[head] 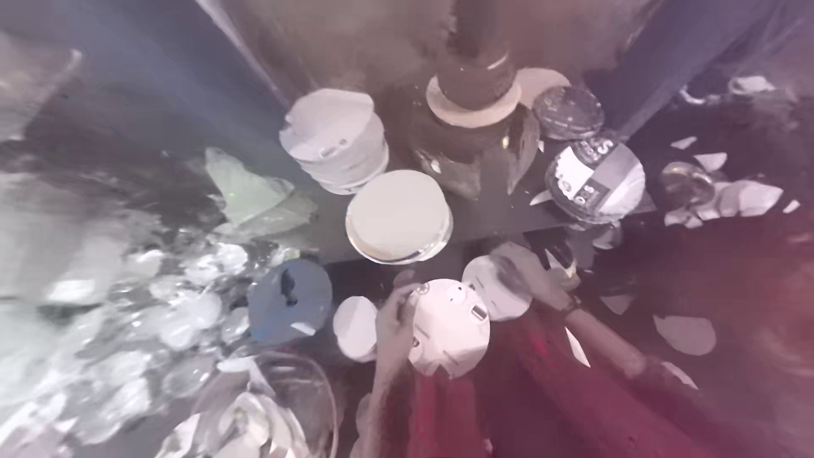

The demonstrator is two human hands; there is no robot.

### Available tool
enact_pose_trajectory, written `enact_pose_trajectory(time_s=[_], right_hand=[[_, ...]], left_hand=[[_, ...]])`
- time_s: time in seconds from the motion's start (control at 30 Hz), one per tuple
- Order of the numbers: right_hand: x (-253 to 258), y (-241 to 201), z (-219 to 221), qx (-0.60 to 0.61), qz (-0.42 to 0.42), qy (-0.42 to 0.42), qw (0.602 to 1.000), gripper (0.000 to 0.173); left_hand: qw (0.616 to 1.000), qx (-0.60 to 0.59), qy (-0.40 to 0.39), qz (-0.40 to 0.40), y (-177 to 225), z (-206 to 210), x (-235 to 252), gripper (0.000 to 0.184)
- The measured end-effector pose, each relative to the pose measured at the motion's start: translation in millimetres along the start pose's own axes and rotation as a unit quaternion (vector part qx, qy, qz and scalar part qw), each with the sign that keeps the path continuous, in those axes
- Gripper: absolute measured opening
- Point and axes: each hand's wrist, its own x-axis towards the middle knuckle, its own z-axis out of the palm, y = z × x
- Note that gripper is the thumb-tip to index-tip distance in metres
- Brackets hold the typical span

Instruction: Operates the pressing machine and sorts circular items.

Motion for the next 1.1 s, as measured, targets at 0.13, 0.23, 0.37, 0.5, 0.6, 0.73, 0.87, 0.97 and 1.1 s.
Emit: enact_pose_trajectory(time_s=[0.13, 0.23, 0.37, 0.5, 0.6, 0.73, 0.87, 0.97, 1.1], right_hand=[[-7, -36, -1, 0.172, 0.042, 0.025, 0.984, 0.020], [-14, -65, -1, 0.256, 0.048, -0.068, 0.963, 0.025], [17, -97, -27, 0.137, -0.074, 0.018, 0.988, 0.035], [85, -136, -35, 0.011, -0.223, 0.076, 0.972, 0.034], [113, -153, -31, -0.097, -0.181, -0.134, 0.969, 0.078], [114, -141, -34, -0.112, -0.289, -0.116, 0.944, 0.054], [117, -125, -55, -0.066, -0.365, -0.083, 0.925, 0.022], [123, -124, -60, -0.085, -0.359, -0.116, 0.922, 0.019], [134, -124, -58, -0.071, -0.351, -0.172, 0.917, 0.022]], left_hand=[[0.996, -0.082, -0.030, 0.014, -6, 3, -4, 0.029], [0.978, -0.134, -0.159, -0.001, 0, 13, -7, 0.039], [0.954, -0.222, -0.204, 0.011, 12, 13, -12, 0.038], [0.976, -0.206, -0.040, 0.051, 13, -17, -6, 0.042], [0.985, -0.147, 0.060, 0.062, 21, -55, -8, 0.032], [0.980, -0.091, 0.157, 0.077, 16, -93, -23, 0.029], [0.978, -0.096, 0.180, 0.046, 9, -102, -30, 0.028], [0.982, -0.096, 0.147, 0.075, 15, -102, -24, 0.031], [0.985, -0.095, 0.114, 0.086, 25, -95, -18, 0.033]])
